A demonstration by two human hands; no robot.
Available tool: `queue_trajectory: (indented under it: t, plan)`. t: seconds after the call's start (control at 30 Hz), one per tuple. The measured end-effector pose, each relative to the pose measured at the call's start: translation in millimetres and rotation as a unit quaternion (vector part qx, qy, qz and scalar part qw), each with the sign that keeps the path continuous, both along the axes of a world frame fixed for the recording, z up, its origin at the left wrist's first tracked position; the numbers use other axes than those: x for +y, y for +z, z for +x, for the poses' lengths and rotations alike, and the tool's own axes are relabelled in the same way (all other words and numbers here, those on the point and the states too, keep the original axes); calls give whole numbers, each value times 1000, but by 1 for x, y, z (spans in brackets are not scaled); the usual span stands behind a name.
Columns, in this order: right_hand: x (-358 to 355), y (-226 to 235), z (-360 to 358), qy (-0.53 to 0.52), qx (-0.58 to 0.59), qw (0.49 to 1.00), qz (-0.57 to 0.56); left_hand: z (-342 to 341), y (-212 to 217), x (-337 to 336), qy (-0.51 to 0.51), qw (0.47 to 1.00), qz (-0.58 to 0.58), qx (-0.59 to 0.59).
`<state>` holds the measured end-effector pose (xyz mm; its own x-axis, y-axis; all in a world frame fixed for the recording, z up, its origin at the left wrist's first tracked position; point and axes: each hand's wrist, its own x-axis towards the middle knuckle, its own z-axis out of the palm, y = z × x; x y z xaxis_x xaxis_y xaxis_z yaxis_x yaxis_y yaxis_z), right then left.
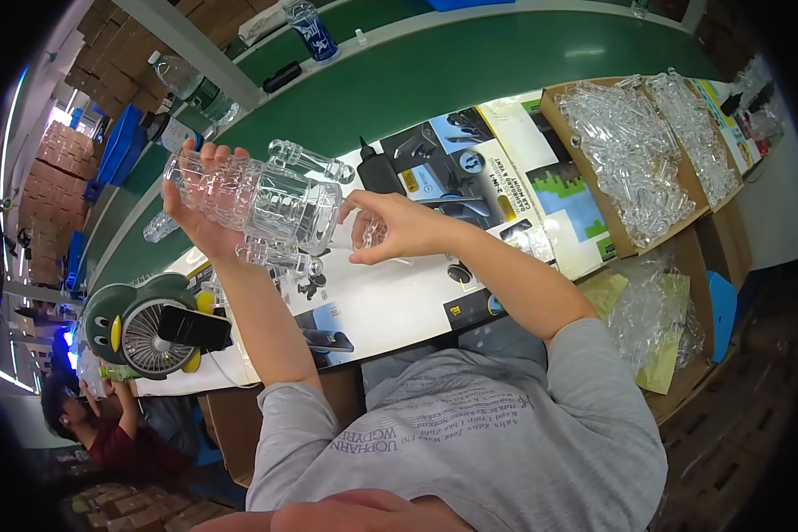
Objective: Assembling plastic pitchers with small cups and packaging them into bags and boxes.
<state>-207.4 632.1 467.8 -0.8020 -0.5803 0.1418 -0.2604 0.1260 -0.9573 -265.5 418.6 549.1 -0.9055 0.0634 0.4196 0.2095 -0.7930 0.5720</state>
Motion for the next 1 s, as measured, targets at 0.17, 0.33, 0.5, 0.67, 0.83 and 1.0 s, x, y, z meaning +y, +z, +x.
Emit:
queue_trajectory:
  t: [0.17, 0.33, 0.5, 0.67, 0.83, 1.0]
  plan:
    - [-3, -2, 1, 6, -1, 1000, -10, 9, 4, 6, 34, 999, -6, -2]
    - [-2, -1, 4, 9, -7, 1000, -25, 10, 1, 8, 20, 999, -2, 25]
    - [-4, -2, 4, -8, -35, 999, -27, 14, -2, 16, 17, 992, -59, 107]
    - [-10, 5, 9, -49, 41, 998, -27, 33, 14, 18, 69, 989, -72, 110]
    - [-15, -9, 8, -166, 178, 970, 11, 49, 19, 33, 202, 967, -109, 114]
    - [-24, -15, 15, -144, 119, 981, -49, 70, 28, 37, 148, 959, -150, 191]
